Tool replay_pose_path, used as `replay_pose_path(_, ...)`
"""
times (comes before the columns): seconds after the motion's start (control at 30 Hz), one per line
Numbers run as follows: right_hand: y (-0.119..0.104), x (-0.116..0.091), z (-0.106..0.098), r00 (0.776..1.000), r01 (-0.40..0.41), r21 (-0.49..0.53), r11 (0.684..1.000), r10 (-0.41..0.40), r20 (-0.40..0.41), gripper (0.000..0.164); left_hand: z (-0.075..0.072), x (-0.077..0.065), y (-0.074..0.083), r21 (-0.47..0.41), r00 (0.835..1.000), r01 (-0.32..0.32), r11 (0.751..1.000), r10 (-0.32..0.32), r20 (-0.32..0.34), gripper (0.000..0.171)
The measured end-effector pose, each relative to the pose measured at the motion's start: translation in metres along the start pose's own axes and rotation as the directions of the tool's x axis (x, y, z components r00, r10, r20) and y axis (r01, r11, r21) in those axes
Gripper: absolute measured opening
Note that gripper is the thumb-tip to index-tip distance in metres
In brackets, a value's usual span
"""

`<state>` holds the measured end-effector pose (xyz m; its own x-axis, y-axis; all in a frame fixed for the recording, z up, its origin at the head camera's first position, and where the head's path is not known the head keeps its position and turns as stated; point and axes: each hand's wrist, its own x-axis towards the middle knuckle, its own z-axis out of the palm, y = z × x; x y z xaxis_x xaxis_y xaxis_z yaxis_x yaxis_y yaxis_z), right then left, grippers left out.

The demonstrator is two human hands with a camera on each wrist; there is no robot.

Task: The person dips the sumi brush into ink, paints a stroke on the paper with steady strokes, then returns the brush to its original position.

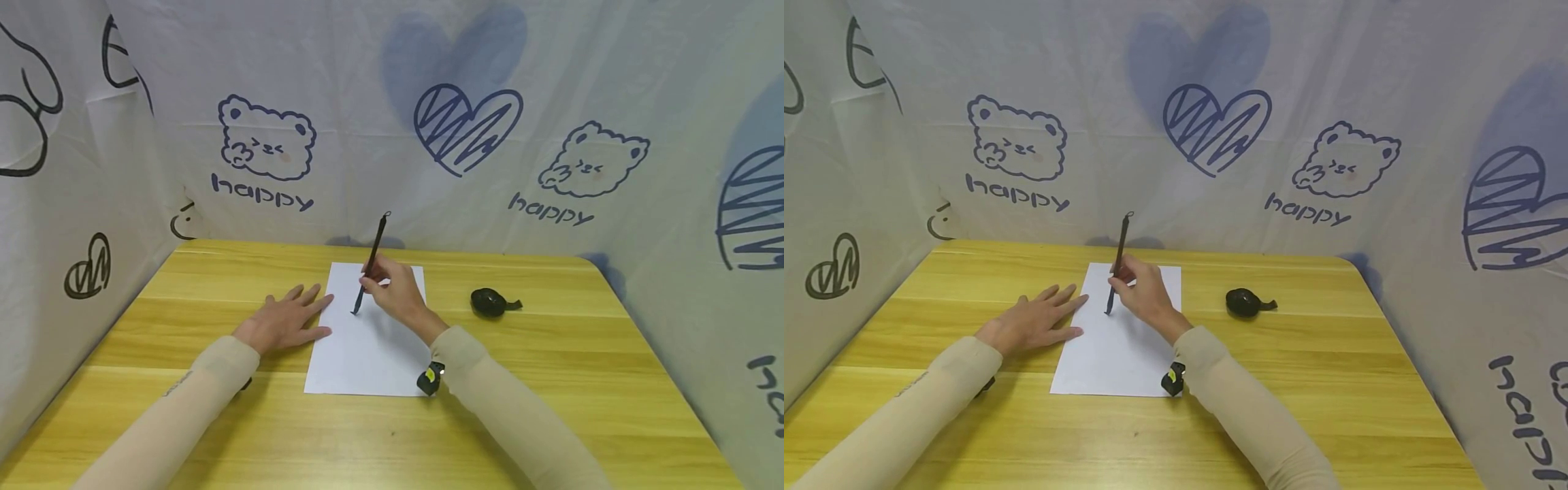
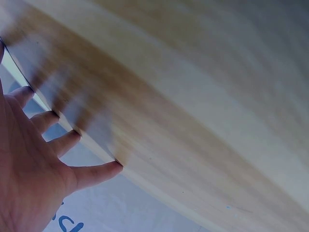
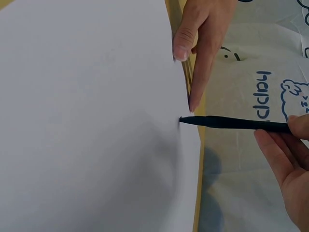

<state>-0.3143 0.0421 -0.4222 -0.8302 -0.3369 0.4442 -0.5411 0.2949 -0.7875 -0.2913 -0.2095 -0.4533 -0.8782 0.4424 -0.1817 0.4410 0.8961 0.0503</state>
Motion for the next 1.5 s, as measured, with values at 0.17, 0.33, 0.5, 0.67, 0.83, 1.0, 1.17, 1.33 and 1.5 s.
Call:
replay_pose_path(0.17,0.001,0.0,-0.001,1.0,-0.006,-0.014,1.0,0.006,0.002,0.013,0.0,0.0,0.0,0.004,1.0,0.001,1.0,-0.001,0.004,0.078)
replay_pose_path(0.33,0.002,-0.001,-0.001,1.0,-0.009,-0.02,1.0,0.009,-0.003,0.013,0.001,0.001,-0.001,0.005,1.0,0.001,1.0,-0.001,0.006,0.078)
replay_pose_path(0.5,0.003,-0.001,-0.003,0.999,-0.025,0.0,1.0,0.025,-0.023,0.012,0.0,0.001,0.0,0.016,1.0,0.001,1.0,-0.001,0.003,0.078)
replay_pose_path(0.67,0.004,-0.001,-0.004,0.999,-0.037,0.017,0.999,0.037,-0.029,0.012,-0.001,0.0,0.0,0.019,1.0,-0.001,1.0,0.001,-0.002,0.077)
replay_pose_path(0.83,0.004,0.0,-0.004,0.999,-0.042,0.017,0.999,0.042,-0.032,0.011,-0.002,0.0,0.001,0.011,1.0,-0.003,1.0,0.003,0.002,0.077)
replay_pose_path(1.0,0.003,-0.001,-0.006,0.999,-0.041,0.011,0.999,0.041,-0.029,0.012,-0.002,0.0,0.001,0.004,1.0,0.002,1.0,-0.002,0.015,0.077)
replay_pose_path(1.17,0.002,-0.002,-0.007,0.999,-0.044,0.002,0.999,0.044,-0.024,0.013,-0.002,0.0,0.001,0.002,1.0,0.002,1.0,-0.002,0.014,0.077)
replay_pose_path(1.33,0.001,-0.002,-0.009,0.999,-0.047,-0.007,0.999,0.047,-0.022,0.011,-0.002,0.0,0.001,0.0,1.0,0.003,1.0,-0.003,0.012,0.077)
replay_pose_path(1.5,0.002,-0.002,-0.011,0.998,-0.052,-0.016,0.999,0.051,-0.02,0.012,-0.001,0.001,0.0,0.004,1.0,0.007,1.0,-0.007,0.018,0.078)
